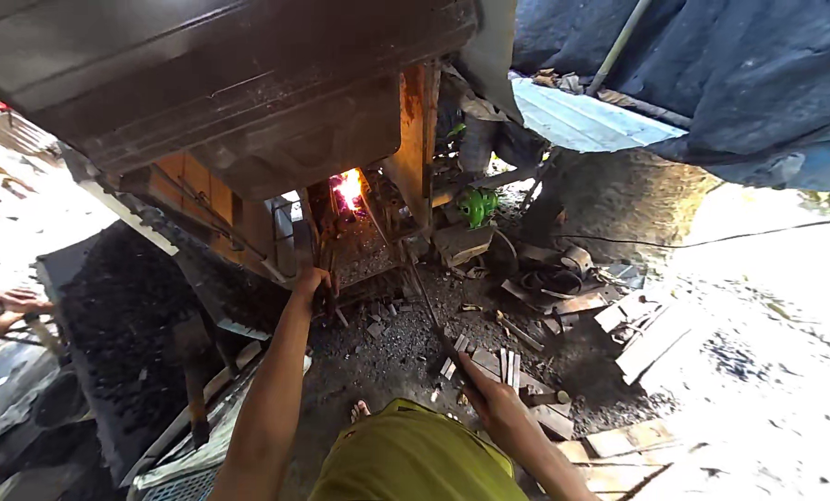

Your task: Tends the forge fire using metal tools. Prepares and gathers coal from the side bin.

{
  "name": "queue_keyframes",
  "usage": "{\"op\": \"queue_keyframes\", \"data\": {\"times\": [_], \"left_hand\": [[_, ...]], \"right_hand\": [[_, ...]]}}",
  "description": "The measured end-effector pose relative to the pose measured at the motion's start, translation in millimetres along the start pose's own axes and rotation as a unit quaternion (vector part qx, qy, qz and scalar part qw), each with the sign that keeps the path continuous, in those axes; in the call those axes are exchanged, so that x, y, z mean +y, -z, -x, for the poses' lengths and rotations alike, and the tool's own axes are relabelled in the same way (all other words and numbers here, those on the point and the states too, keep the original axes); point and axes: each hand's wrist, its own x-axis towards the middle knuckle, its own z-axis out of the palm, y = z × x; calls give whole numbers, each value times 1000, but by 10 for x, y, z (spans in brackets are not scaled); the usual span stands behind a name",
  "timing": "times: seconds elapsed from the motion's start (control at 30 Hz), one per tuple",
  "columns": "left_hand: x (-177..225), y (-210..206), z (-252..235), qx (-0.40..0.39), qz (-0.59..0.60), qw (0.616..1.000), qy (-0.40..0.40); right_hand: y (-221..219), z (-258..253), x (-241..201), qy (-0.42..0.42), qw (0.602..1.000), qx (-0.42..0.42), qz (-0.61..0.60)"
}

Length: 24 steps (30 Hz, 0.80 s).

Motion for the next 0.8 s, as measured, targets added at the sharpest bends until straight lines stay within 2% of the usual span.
{"op": "queue_keyframes", "data": {"times": [0.1,0.33,0.43,0.6,0.8], "left_hand": [[-29,-55,-4,13,-4,1000,11],[-72,17,31,-10,34,999,0],[-160,-17,127,-2,10,1000,11],[-409,-37,96,-20,73,994,78],[-350,-170,-44,-11,81,993,86]], "right_hand": [[53,-188,-82,-10,999,-45,6],[191,-656,-226,17,995,-92,28],[327,-768,-325,13,991,-100,87],[717,-869,-470,7,976,-101,190],[959,-926,-571,16,966,-100,238]]}}
